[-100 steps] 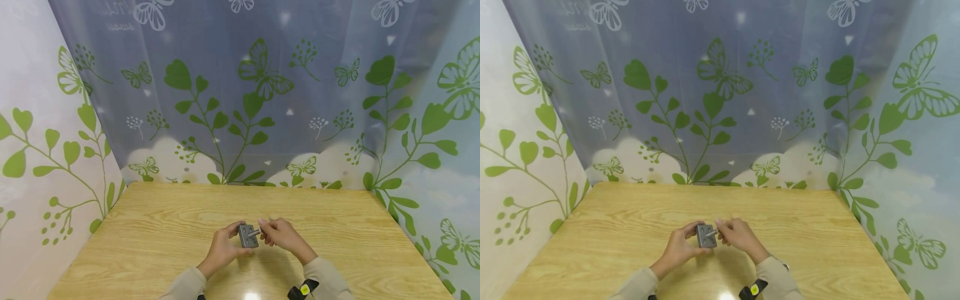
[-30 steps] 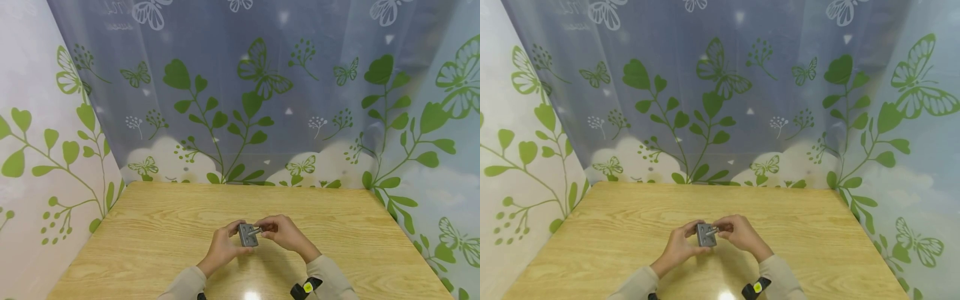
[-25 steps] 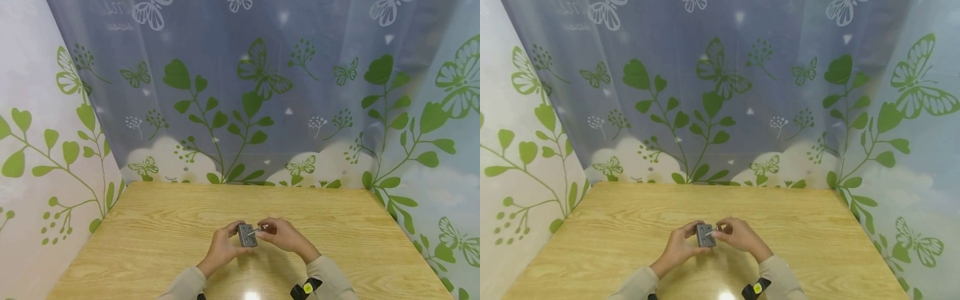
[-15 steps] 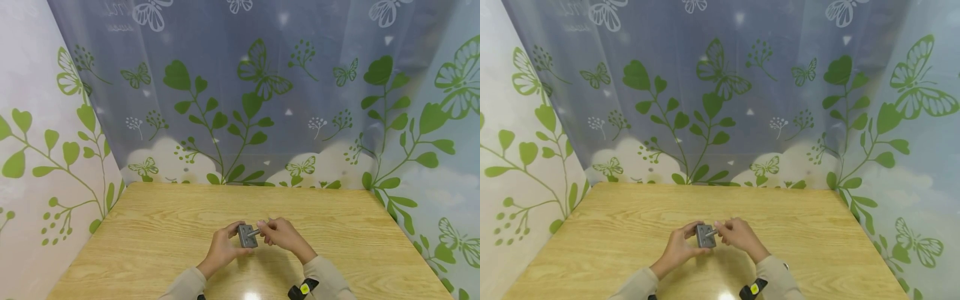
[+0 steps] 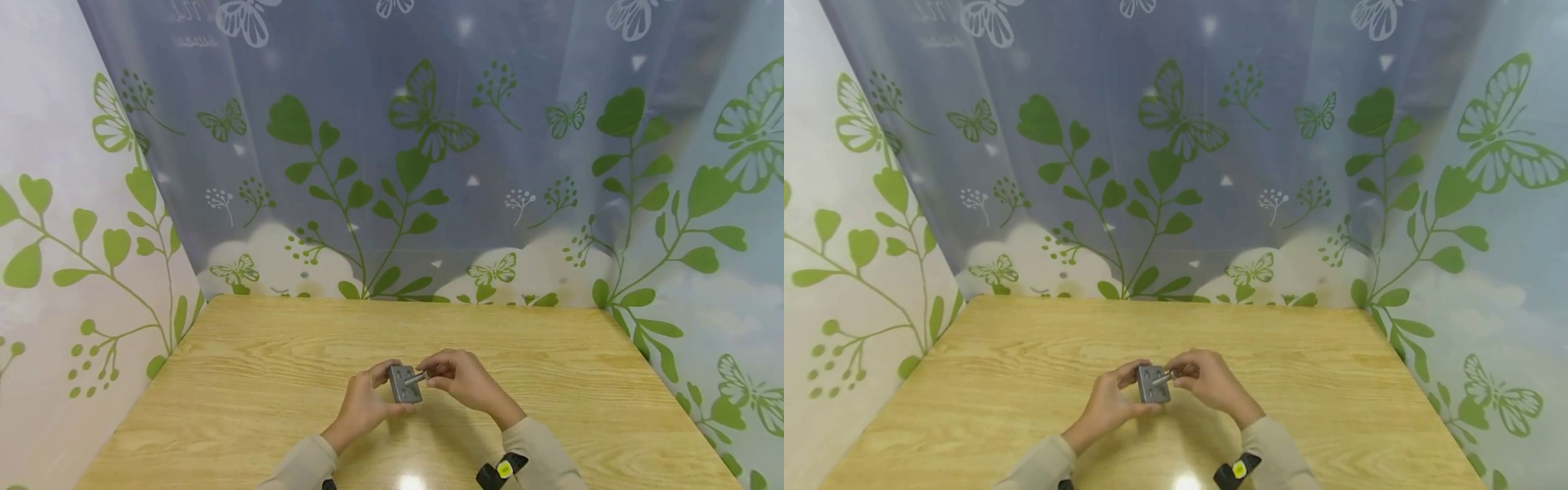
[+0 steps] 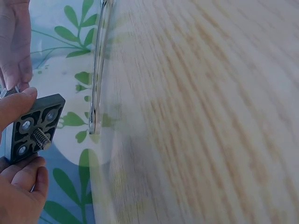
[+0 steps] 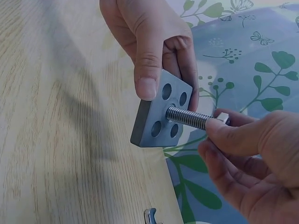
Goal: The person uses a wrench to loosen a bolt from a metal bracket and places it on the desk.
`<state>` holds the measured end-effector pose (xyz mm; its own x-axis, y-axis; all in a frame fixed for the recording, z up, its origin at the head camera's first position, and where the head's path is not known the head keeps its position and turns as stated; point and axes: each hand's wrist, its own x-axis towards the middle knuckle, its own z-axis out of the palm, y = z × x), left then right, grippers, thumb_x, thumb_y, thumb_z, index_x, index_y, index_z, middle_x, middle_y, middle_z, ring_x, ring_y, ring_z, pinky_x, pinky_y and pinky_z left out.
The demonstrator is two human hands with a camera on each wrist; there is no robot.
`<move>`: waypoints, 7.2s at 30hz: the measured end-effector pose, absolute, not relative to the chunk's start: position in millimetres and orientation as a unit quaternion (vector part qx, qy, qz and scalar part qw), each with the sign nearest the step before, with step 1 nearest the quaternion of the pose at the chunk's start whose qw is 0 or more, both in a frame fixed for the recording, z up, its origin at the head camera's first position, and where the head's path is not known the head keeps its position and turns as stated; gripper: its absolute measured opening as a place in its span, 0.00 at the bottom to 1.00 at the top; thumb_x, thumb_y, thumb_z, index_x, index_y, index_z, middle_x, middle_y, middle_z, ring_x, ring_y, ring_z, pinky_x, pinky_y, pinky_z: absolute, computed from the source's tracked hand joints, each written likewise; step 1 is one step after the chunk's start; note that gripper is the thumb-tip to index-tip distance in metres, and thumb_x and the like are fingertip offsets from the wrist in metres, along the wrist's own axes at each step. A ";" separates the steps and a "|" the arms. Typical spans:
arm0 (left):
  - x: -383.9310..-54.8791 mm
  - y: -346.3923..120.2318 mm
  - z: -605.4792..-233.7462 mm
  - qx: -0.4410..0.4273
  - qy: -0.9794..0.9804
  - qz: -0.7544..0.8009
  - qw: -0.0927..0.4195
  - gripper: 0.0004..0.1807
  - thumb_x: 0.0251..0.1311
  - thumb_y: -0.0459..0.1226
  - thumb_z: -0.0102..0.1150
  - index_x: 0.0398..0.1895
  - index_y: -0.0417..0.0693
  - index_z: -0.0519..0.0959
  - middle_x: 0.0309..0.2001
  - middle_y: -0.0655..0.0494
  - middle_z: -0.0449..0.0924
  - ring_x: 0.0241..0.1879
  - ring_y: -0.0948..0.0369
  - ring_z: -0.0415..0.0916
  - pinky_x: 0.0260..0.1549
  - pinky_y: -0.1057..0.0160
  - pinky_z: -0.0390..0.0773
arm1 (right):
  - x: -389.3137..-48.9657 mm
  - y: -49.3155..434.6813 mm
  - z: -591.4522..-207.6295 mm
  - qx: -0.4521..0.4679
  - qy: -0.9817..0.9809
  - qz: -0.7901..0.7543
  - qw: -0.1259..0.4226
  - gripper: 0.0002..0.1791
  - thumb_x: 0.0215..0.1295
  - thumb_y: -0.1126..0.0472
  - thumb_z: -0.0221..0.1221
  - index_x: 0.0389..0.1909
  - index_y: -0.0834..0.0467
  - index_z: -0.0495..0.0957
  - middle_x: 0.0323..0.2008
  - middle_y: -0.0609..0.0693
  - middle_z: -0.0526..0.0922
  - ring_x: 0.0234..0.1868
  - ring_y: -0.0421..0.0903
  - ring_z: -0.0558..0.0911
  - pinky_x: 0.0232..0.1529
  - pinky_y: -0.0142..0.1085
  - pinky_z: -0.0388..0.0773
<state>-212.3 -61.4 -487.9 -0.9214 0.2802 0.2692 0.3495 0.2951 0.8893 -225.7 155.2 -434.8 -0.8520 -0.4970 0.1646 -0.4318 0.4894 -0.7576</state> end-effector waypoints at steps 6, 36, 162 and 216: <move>-212.4 -61.0 -488.1 -0.193 -0.802 -0.565 0.027 0.40 0.38 0.31 0.78 0.60 0.37 0.73 0.56 0.41 0.77 0.55 0.46 0.77 0.56 0.47 0.75 | -225.8 156.9 -436.3 -0.277 0.859 -0.429 0.036 0.13 0.60 0.69 0.63 0.47 0.62 0.82 0.40 0.52 0.84 0.37 0.44 0.81 0.37 0.33 0.82; -213.5 -61.4 -489.5 -0.191 -0.807 -0.558 0.026 0.39 0.38 0.34 0.78 0.59 0.39 0.74 0.54 0.43 0.79 0.54 0.47 0.78 0.56 0.47 0.75 | -225.3 154.8 -432.2 -0.274 0.876 -0.396 0.033 0.12 0.60 0.68 0.63 0.45 0.59 0.83 0.34 0.47 0.82 0.31 0.39 0.79 0.31 0.31 0.78; -212.0 -63.3 -491.1 -0.198 -0.814 -0.545 0.029 0.39 0.39 0.36 0.79 0.59 0.39 0.73 0.54 0.44 0.79 0.54 0.48 0.78 0.55 0.48 0.76 | -228.4 158.1 -432.3 -0.287 0.867 -0.403 0.063 0.17 0.60 0.66 0.64 0.51 0.59 0.80 0.37 0.48 0.83 0.36 0.42 0.80 0.36 0.33 0.79; -211.1 -65.5 -494.1 -0.201 -0.815 -0.542 0.043 0.39 0.38 0.36 0.79 0.59 0.40 0.74 0.53 0.45 0.80 0.52 0.50 0.79 0.55 0.49 0.77 | -227.0 152.9 -435.3 -0.223 0.885 -0.403 0.064 0.24 0.73 0.46 0.48 0.29 0.58 0.82 0.23 0.51 0.82 0.25 0.48 0.80 0.25 0.34 0.78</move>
